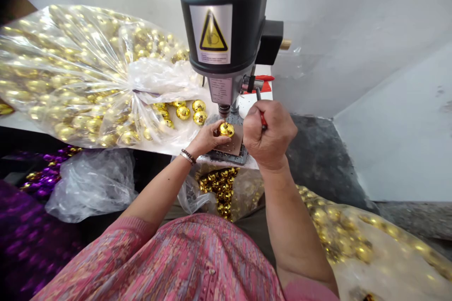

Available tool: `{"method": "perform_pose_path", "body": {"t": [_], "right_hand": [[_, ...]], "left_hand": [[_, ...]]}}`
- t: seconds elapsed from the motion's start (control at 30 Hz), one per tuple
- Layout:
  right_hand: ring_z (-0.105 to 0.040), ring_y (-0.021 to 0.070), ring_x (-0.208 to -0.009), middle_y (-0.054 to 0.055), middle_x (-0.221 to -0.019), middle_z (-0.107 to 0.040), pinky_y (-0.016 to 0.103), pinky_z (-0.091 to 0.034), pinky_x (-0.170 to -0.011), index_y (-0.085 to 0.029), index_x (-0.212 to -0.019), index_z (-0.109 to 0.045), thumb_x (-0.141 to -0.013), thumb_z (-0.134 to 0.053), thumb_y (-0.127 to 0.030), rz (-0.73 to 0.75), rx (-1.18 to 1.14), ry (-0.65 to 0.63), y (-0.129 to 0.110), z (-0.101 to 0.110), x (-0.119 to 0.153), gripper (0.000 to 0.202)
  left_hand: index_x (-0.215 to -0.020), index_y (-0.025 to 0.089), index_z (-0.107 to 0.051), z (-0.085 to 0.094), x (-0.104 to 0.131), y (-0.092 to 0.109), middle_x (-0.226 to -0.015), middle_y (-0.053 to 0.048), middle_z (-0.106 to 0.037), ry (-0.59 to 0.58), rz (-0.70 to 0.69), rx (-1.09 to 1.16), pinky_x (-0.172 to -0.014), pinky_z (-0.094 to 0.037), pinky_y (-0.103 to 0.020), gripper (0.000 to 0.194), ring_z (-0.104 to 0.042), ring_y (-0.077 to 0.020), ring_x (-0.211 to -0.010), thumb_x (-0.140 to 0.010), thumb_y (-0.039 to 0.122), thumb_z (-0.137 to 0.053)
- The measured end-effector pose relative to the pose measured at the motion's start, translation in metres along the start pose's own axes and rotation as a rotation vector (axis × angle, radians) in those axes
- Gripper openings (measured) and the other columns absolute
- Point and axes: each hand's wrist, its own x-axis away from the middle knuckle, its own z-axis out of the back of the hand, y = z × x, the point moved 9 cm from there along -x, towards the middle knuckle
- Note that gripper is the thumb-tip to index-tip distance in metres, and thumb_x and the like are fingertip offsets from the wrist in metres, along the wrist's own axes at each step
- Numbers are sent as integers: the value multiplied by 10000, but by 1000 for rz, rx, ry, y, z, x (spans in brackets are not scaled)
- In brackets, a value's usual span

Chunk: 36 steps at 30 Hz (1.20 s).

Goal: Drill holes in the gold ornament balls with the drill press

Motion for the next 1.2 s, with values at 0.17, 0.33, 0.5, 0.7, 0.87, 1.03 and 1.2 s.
{"method": "perform_pose_path", "body": {"t": [0.17, 0.33, 0.5, 0.7, 0.87, 1.03, 1.2], "right_hand": [[-550, 142, -671, 11, -749, -600, 313, -484, -696, -244, -886, -617, -1032, -459, -397, 43, 15, 99, 2, -1, 10, 264], [-555, 143, -623, -1, -686, -602, 317, -468, -655, -247, -844, -587, -1045, -449, -431, 82, -7, 156, 1, -5, 23, 305], [-541, 122, -657, 1, -723, -602, 298, -434, -661, -219, -836, -560, -1050, -465, -448, 17, -3, 180, -1, 6, -20, 328], [-466, 64, -697, -23, -795, -534, 273, -482, -754, -203, -832, -447, -1066, -415, -290, -242, -128, -27, 17, -7, -81, 252], [-473, 58, -711, -39, -786, -488, 262, -452, -742, -212, -804, -404, -1032, -507, -255, -300, -193, 9, 18, -7, -74, 254], [-479, 71, -671, -46, -755, -480, 269, -413, -688, -205, -834, -465, -1019, -520, -349, -259, -181, 9, 15, -6, -63, 241], [-491, 76, -651, -49, -735, -506, 283, -415, -677, -199, -844, -487, -1027, -521, -477, -245, -189, 6, 9, -3, -57, 335]], "left_hand": [[-1171, 198, -775, 2, 0, -1, -962, 2, -787, 22, -27, -30, -859, -557, -303, 398, -709, -207, -904, -795, 247, -897], [-1153, 216, -772, 4, 2, 1, -959, 5, -778, 35, -36, -30, -858, -563, -319, 395, -714, -221, -904, -780, 246, -900], [-1069, 205, -764, 3, 4, 5, -933, -4, -770, 46, -15, -15, -818, -556, -313, 303, -703, -214, -871, -794, 233, -887], [-1237, 173, -753, 20, 31, 3, -1042, -43, -790, 28, -43, -33, -815, -562, -297, 479, -702, -204, -894, -804, 309, -906], [-1288, 224, -809, 18, 71, -5, -1029, -54, -814, -310, -136, -98, -793, -573, -316, 652, -697, -208, -831, -687, 383, -1007], [-1214, 211, -821, 74, 40, -31, -1099, -79, -824, 168, -26, -64, -898, -592, -329, 334, -725, -211, -917, -915, 359, -822], [-1208, 155, -787, 107, -8, -59, -1128, -153, -799, 491, 162, -29, -1081, -579, -443, 313, -764, -322, -1135, -906, 170, -707]]}}
